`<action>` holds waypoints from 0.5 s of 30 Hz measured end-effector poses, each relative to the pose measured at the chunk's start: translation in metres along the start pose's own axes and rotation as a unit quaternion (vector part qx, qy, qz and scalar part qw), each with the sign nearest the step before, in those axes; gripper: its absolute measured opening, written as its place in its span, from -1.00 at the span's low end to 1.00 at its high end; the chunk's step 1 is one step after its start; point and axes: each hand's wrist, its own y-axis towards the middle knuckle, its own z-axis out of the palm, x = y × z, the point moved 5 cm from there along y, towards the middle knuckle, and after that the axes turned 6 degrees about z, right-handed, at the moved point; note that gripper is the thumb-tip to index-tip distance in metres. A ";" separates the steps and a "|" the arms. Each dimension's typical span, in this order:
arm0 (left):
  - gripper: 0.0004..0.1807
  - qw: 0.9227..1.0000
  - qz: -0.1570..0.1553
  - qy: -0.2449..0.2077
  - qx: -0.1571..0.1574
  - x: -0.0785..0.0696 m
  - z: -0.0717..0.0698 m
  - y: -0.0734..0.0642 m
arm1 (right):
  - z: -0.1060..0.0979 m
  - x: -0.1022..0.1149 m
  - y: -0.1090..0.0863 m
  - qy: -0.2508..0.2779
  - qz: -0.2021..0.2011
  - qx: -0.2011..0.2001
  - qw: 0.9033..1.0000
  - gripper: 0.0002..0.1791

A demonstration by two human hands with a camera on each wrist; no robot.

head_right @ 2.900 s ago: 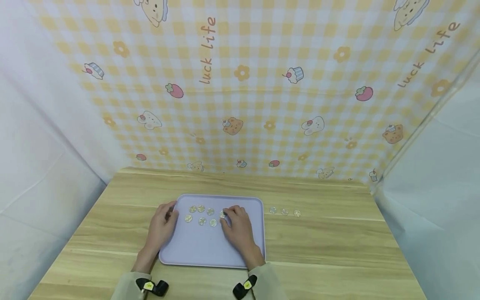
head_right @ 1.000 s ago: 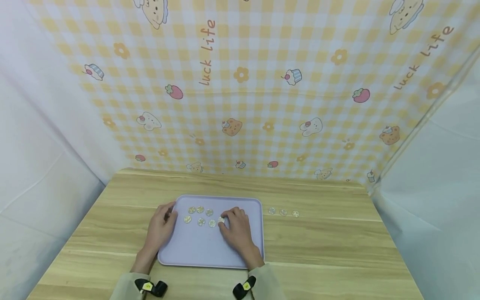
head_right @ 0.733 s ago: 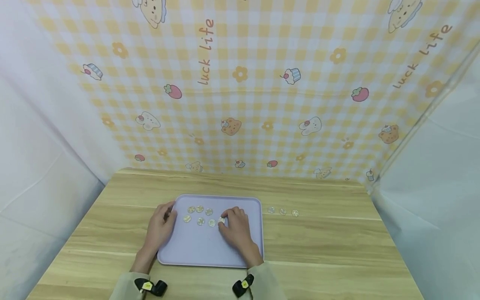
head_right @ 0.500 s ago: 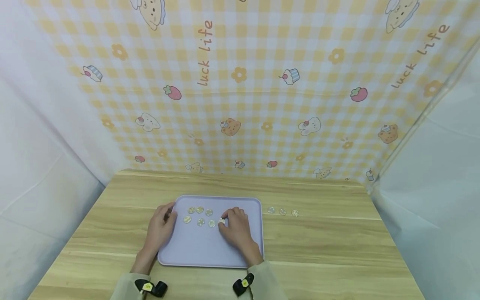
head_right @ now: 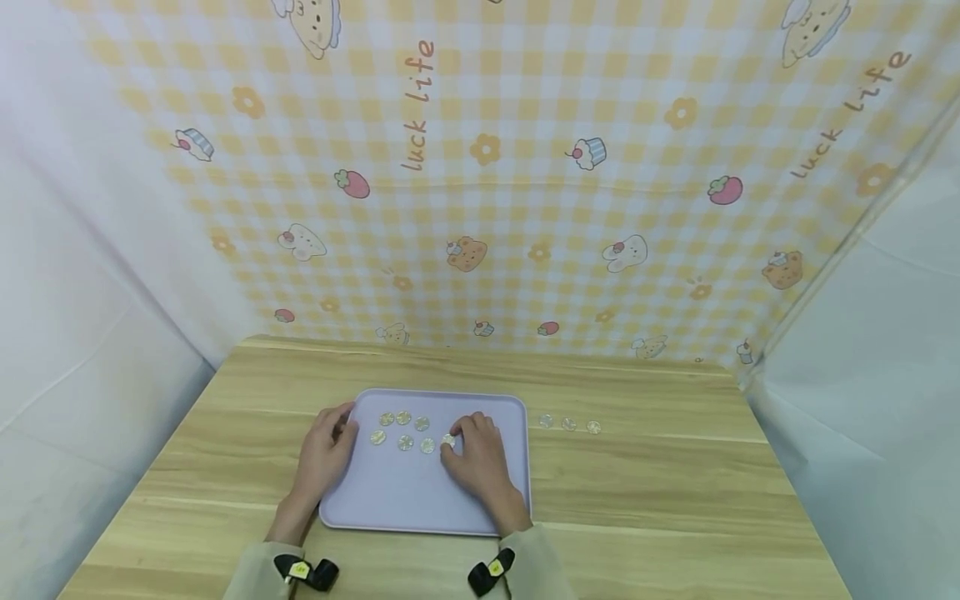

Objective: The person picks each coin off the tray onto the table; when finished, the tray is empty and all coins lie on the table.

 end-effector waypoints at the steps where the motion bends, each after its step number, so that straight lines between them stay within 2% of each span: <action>1: -0.53 1.000 0.000 0.001 -0.001 0.000 0.000 0.000 | 0.000 0.000 0.000 -0.004 0.005 0.002 1.000 -0.79; 9: -0.55 1.000 0.004 0.003 -0.006 -0.003 0.001 0.001 | -0.003 -0.001 0.002 -0.026 0.062 0.070 0.995 -0.78; 15: -0.55 1.000 0.002 0.001 -0.006 -0.003 0.000 0.001 | -0.006 -0.001 0.003 -0.023 0.068 0.098 0.993 -0.84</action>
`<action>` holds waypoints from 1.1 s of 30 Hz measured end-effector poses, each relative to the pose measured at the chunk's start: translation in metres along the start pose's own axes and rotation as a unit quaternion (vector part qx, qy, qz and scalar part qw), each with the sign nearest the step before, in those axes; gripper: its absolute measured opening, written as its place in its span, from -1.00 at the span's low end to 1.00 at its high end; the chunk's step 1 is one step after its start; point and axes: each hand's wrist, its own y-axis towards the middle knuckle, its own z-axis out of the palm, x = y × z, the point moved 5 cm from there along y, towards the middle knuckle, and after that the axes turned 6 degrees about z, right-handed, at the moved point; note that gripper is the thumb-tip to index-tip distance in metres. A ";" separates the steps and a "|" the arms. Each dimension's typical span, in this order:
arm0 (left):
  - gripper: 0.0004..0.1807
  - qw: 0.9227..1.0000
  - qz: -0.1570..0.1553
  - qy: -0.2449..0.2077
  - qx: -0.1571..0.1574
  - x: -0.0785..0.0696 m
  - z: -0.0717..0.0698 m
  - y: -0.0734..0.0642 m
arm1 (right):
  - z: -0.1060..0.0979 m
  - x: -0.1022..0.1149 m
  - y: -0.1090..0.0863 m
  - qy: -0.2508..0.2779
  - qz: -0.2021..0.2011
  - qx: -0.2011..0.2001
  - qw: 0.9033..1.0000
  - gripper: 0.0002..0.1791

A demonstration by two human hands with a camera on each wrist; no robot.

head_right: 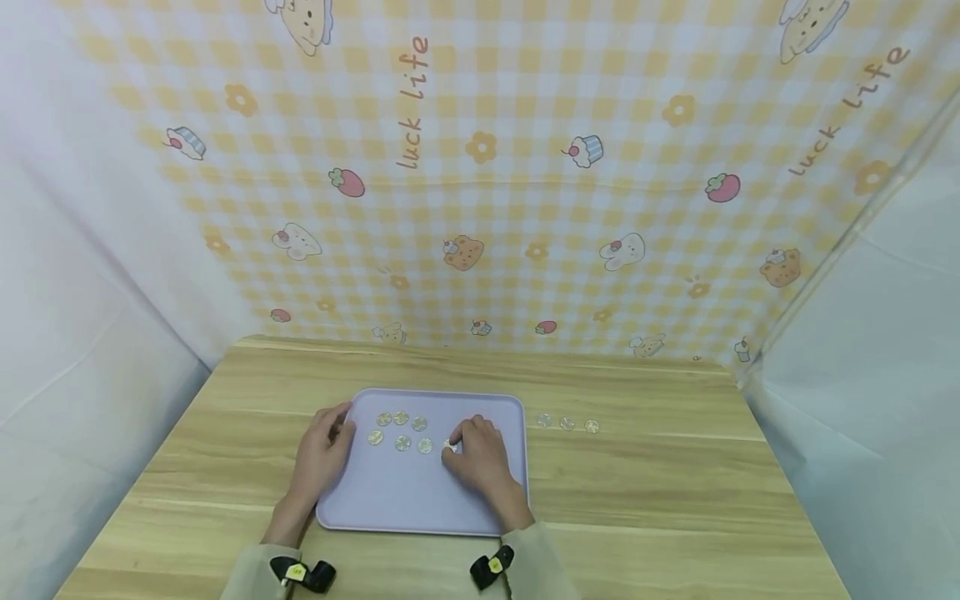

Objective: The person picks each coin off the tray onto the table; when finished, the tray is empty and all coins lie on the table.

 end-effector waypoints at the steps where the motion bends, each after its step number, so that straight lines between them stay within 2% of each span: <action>1: -0.55 1.000 0.001 0.001 0.000 0.000 0.000 0.000 | 0.000 0.000 0.000 0.001 -0.003 0.000 1.000 -0.84; 11: -0.54 1.000 -0.003 -0.002 0.011 -0.002 0.003 -0.001 | -0.010 0.002 -0.010 -0.002 -0.006 -0.032 0.999 -0.81; 14: -0.54 1.000 0.000 0.001 0.012 -0.004 0.004 0.001 | -0.013 0.002 -0.012 0.001 0.017 -0.024 1.000 -0.82; 18: -0.55 1.000 0.009 0.003 0.007 -0.006 0.003 0.003 | -0.015 -0.001 -0.009 0.019 0.050 0.010 0.999 -0.81; 22: -0.57 1.000 0.016 0.001 -0.004 -0.005 0.002 0.003 | -0.015 -0.003 -0.006 0.038 0.060 0.038 0.997 -0.78; 27: -0.57 1.000 0.015 -0.001 -0.010 -0.001 0.001 0.003 | -0.016 -0.002 -0.004 0.057 0.054 0.045 0.996 -0.81; 33: -0.55 1.000 -0.002 -0.006 -0.001 0.002 0.001 0.002 | -0.015 -0.008 -0.003 0.065 0.032 0.022 0.997 -0.87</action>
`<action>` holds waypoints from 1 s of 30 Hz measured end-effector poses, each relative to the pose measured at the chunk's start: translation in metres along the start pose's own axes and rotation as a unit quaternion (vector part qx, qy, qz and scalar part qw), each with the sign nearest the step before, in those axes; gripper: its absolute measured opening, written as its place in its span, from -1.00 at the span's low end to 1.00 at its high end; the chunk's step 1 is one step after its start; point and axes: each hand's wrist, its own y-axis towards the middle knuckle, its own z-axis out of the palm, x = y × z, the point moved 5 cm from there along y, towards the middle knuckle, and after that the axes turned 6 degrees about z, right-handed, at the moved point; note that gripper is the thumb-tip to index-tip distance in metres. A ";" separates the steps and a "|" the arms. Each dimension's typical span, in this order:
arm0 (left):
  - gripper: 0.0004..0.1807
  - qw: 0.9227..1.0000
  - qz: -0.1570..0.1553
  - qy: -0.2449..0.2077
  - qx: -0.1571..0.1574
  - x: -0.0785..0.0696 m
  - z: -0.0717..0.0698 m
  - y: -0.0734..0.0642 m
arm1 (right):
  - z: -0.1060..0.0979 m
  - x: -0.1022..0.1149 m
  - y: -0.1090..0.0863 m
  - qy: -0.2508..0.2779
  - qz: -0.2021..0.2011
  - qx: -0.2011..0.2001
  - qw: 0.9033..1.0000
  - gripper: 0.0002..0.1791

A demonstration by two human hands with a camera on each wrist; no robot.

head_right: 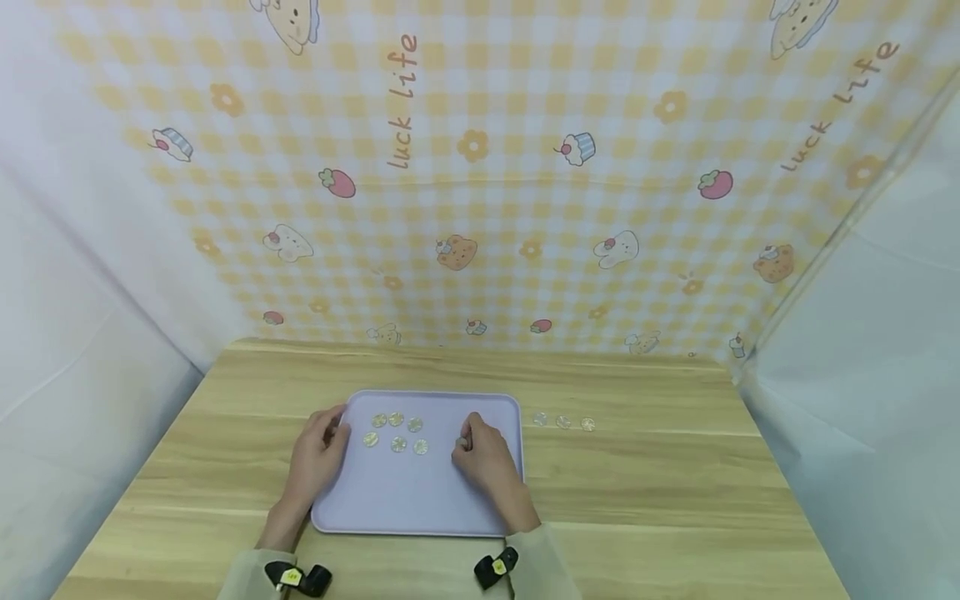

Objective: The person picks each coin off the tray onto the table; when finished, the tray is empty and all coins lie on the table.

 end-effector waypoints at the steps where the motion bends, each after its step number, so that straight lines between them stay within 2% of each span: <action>1: -0.55 1.000 -0.002 0.000 0.001 0.000 0.000 0.000 | 0.000 -0.001 0.000 0.000 -0.005 -0.003 1.000 -0.89; 5: -0.55 1.000 -0.003 0.000 0.003 0.000 0.000 -0.001 | 0.001 -0.004 0.001 -0.001 -0.022 0.007 1.000 -0.91; 18: -0.56 1.000 -0.002 -0.007 0.006 0.000 -0.001 -0.001 | -0.007 -0.001 0.000 -0.010 -0.062 0.061 0.996 -0.72; 22: -0.56 1.000 0.002 -0.002 0.001 0.000 0.000 -0.001 | -0.007 -0.004 0.001 -0.007 -0.061 0.077 0.995 -0.69; 30: -0.56 1.000 0.004 0.001 -0.002 0.000 -0.001 -0.001 | -0.006 -0.006 0.001 0.007 -0.064 0.073 0.995 -0.71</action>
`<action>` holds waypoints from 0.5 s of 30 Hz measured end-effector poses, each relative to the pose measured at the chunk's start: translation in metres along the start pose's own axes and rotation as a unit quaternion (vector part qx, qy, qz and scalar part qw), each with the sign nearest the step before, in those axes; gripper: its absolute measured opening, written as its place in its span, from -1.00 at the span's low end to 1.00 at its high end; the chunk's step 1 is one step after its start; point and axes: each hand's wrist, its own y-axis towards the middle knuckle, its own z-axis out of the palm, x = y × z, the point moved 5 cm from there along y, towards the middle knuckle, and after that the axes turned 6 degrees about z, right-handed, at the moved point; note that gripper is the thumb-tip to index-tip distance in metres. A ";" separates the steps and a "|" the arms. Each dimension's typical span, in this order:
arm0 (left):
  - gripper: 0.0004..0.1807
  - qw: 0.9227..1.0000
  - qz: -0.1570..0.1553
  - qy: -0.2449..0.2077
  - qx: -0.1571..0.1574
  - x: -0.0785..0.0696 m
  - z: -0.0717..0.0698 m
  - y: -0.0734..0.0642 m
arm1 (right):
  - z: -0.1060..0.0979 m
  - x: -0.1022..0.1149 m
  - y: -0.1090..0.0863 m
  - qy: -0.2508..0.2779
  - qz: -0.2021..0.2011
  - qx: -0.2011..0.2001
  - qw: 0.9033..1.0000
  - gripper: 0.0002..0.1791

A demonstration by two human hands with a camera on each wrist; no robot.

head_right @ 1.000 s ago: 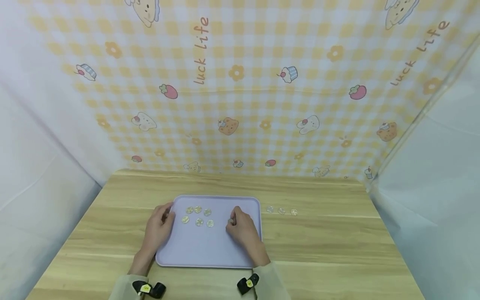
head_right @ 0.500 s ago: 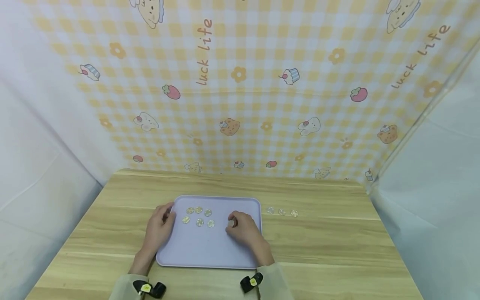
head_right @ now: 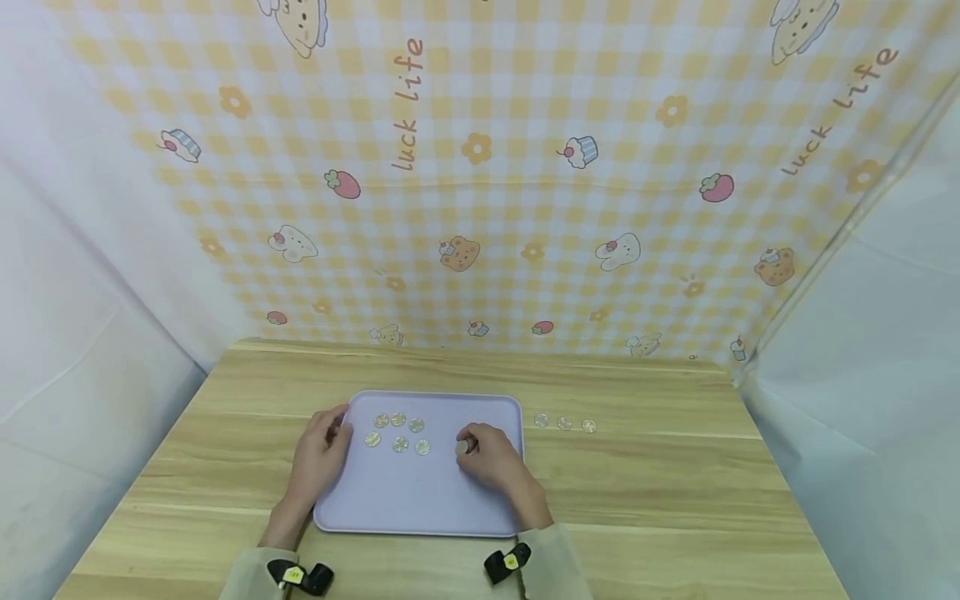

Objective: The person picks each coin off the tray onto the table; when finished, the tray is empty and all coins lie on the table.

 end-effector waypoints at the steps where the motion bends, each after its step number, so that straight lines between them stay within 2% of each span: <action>1: -0.56 1.000 -0.001 -0.001 -0.001 0.000 0.000 0.000 | 0.000 0.000 0.000 0.000 0.003 -0.002 1.000 -0.72; 15: -0.56 1.000 -0.001 -0.001 0.001 0.002 0.000 0.000 | 0.002 0.004 -0.001 -0.019 -0.003 -0.032 0.999 -0.77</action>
